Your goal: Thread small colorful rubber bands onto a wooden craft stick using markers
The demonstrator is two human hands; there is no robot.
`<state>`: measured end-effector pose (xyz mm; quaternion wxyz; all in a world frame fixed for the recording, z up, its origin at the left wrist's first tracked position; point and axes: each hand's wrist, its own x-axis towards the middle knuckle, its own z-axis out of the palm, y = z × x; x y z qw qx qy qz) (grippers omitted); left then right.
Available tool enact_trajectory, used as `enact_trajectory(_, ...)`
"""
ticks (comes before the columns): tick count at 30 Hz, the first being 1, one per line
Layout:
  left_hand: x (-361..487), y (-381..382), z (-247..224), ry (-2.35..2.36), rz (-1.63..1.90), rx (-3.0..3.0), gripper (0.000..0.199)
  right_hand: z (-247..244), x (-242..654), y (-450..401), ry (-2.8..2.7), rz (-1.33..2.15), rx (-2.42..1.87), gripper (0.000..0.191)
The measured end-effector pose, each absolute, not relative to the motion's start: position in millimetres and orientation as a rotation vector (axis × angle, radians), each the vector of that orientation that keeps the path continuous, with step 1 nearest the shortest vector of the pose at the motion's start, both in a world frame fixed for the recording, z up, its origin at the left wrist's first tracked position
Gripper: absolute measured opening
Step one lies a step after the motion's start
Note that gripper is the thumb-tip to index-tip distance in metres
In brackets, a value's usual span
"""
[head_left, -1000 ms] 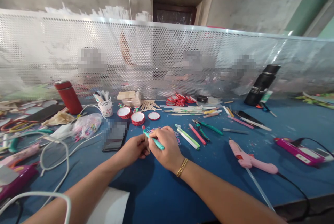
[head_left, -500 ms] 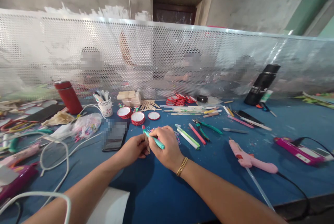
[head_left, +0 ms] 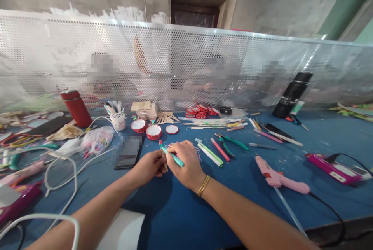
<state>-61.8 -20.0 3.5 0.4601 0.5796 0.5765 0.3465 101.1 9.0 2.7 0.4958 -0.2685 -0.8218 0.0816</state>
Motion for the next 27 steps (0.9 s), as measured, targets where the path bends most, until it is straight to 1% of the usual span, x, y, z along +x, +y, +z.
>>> enact_trajectory(7, -60.3, -20.0, 4.6, 1.432, 0.864, 1.397, 0.032, 4.2, 102.0, 8.1, -1.931, 0.179, -0.649, 0.005)
enact_trajectory(17, -61.9, -19.1, 2.1, 1.417, 0.86, 1.416, 0.031, 2.8, 102.3, 10.2, -1.956, 0.163, -0.701, 0.004)
enact_trajectory(23, -61.8, -19.4, 1.8, 1.417, 0.865, 1.418, 0.028, 3.5, 101.2, 8.7, -1.966, 0.186, -0.633, 0.004)
enact_trajectory(27, -61.0, -19.7, 4.0, 1.436, 0.858, 1.427, 0.028, 2.7, 100.6, 9.8, -1.982, 0.184, -0.666, 0.003)
